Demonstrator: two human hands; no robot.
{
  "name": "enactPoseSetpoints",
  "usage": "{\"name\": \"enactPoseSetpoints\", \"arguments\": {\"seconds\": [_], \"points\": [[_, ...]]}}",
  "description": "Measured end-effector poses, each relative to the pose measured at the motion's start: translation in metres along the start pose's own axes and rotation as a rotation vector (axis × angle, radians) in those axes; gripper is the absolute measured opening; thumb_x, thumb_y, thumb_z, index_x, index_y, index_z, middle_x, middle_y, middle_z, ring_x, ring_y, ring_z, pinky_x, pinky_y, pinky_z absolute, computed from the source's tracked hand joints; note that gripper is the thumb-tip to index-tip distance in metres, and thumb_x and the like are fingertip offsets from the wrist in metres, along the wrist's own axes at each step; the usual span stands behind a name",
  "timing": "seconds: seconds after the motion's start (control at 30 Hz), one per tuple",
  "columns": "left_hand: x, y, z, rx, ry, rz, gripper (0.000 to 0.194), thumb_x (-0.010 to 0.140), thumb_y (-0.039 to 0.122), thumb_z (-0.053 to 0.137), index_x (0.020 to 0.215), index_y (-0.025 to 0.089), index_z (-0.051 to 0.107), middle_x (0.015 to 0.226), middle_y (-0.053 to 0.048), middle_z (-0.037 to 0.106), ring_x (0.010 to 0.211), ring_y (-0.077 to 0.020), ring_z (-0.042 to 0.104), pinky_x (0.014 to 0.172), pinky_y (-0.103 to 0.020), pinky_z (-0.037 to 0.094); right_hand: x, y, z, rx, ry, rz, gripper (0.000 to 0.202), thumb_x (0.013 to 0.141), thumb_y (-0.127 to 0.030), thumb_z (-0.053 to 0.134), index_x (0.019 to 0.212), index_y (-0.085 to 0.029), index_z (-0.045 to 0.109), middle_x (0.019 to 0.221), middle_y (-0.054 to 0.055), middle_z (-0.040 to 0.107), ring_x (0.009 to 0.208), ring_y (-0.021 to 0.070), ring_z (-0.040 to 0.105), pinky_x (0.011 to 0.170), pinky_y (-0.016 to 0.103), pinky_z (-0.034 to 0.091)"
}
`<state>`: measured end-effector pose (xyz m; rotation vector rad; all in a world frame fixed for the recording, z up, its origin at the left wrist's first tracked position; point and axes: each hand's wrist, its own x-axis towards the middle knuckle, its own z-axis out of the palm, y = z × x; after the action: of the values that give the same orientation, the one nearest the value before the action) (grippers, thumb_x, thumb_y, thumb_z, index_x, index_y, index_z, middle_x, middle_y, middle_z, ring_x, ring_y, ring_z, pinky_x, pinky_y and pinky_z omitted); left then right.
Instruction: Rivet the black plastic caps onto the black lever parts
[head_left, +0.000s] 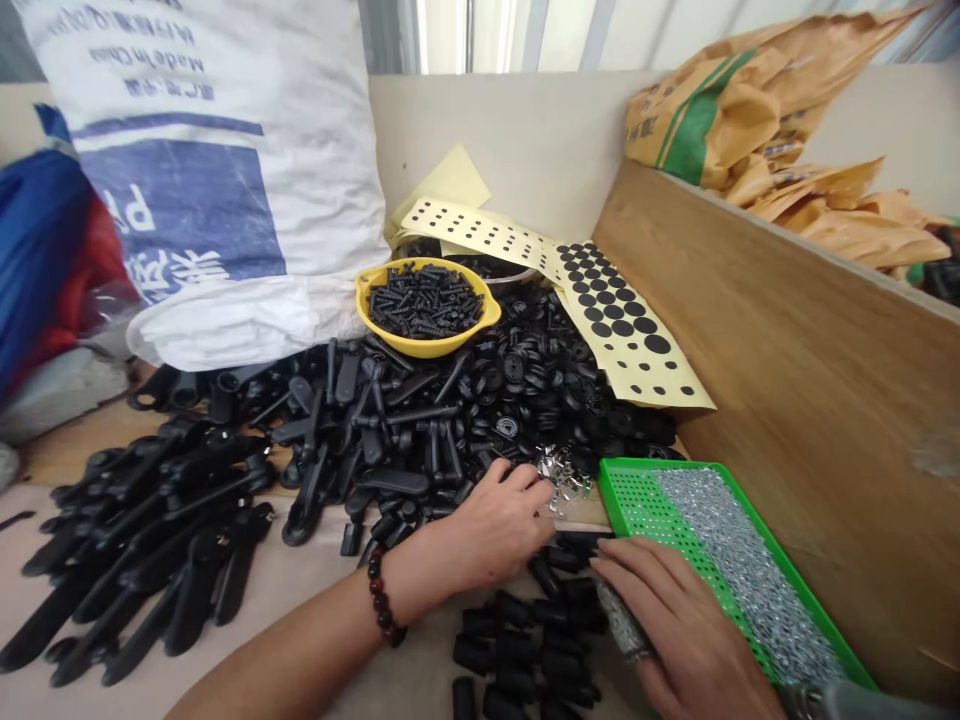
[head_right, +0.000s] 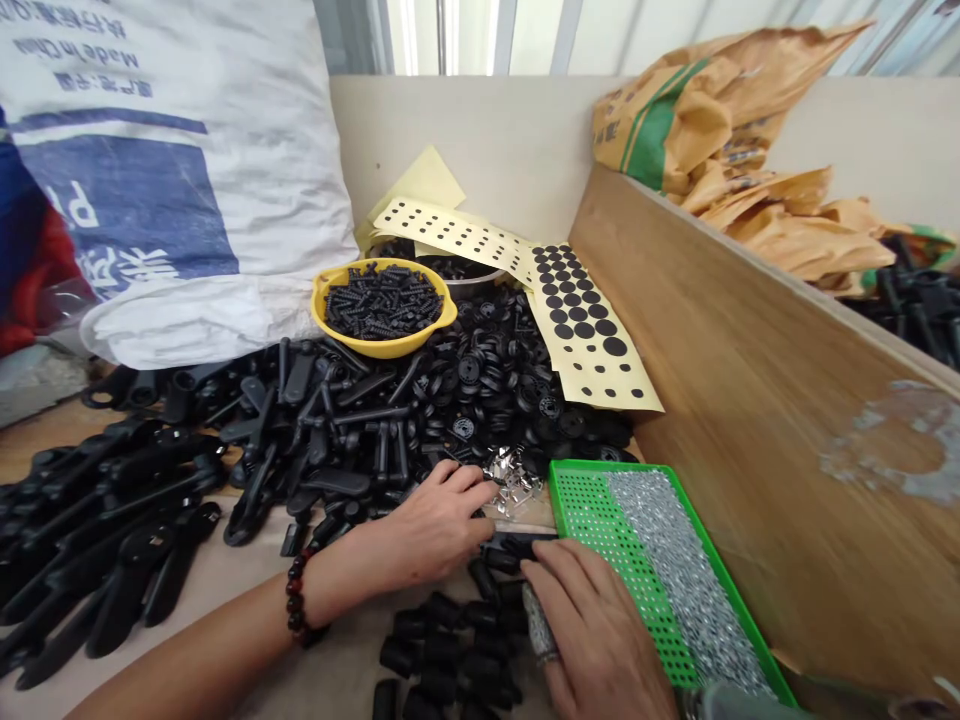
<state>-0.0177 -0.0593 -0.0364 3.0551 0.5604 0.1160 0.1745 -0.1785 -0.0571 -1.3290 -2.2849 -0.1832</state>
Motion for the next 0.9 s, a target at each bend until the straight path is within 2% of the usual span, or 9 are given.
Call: {"name": "enactPoseSetpoints", "arguments": {"seconds": [0.1,0.27,0.4,0.53,0.63,0.73,0.9], "points": [[-0.001,0.0,0.003,0.007,0.023,0.003,0.014,0.085,0.021,0.055,0.076,0.018,0.064,0.102,-0.009,0.056,0.102,-0.0261,0.044,0.083,-0.041,0.036,-0.007,0.01,0.003,-0.067,-0.051,0.033,0.058,0.056,0.0,0.039,0.11,-0.011,0.056,0.119,0.014,0.055,0.114,0.0302,0.044,0.094,0.043,0.039],[0.001,-0.005,0.005,0.057,0.066,-0.049,0.017,0.087,0.021,0.052,0.077,0.017,0.066,0.112,-0.01,0.056,0.108,-0.027,0.043,0.092,-0.046,0.034,-0.013,0.028,0.007,-0.129,-0.145,-0.012,0.059,0.057,-0.001,0.043,0.114,-0.014,0.054,0.122,0.012,0.053,0.114,0.0306,0.044,0.091,0.044,0.043],[0.004,-0.009,0.008,0.138,0.085,-0.094,0.018,0.088,0.02,0.051,0.08,0.017,0.067,0.113,-0.01,0.057,0.109,-0.0267,0.045,0.094,-0.048,0.034,-0.007,0.026,0.009,-0.088,-0.116,0.059,0.055,0.056,0.0,0.041,0.107,-0.013,0.058,0.118,0.013,0.056,0.113,0.0313,0.045,0.092,0.047,0.043],[0.004,-0.009,0.007,0.209,0.097,-0.165,0.017,0.088,0.018,0.051,0.085,0.016,0.067,0.124,-0.012,0.053,0.113,-0.0285,0.043,0.096,-0.052,0.032,0.004,0.018,0.009,-0.054,-0.087,0.133,0.053,0.055,0.0,0.04,0.101,-0.013,0.063,0.112,0.013,0.06,0.111,0.0309,0.047,0.091,0.047,0.043],[0.003,-0.003,0.002,0.101,0.082,-0.163,0.013,0.086,0.02,0.054,0.085,0.017,0.066,0.122,-0.011,0.053,0.111,-0.0273,0.043,0.093,-0.048,0.034,0.011,0.017,0.009,-0.103,-0.101,0.13,0.047,0.053,-0.004,0.044,0.092,-0.015,0.067,0.112,0.012,0.063,0.109,0.0318,0.048,0.087,0.046,0.044],[0.001,0.006,-0.003,-0.015,0.061,-0.098,0.013,0.087,0.023,0.054,0.082,0.018,0.065,0.115,-0.009,0.054,0.108,-0.0257,0.043,0.088,-0.042,0.036,0.015,0.02,0.012,-0.19,-0.115,0.094,0.039,0.049,-0.007,0.048,0.082,-0.017,0.068,0.111,0.013,0.065,0.107,0.0332,0.048,0.083,0.045,0.044],[0.008,0.009,-0.001,-0.036,0.072,-0.051,0.014,0.089,0.018,0.049,0.086,0.018,0.063,0.101,-0.006,0.055,0.097,-0.0225,0.045,0.08,-0.037,0.038,0.018,0.023,0.021,-0.268,-0.135,0.053,0.031,0.051,-0.006,0.051,0.075,-0.018,0.066,0.11,0.011,0.067,0.11,0.0321,0.048,0.086,0.046,0.041]]}}
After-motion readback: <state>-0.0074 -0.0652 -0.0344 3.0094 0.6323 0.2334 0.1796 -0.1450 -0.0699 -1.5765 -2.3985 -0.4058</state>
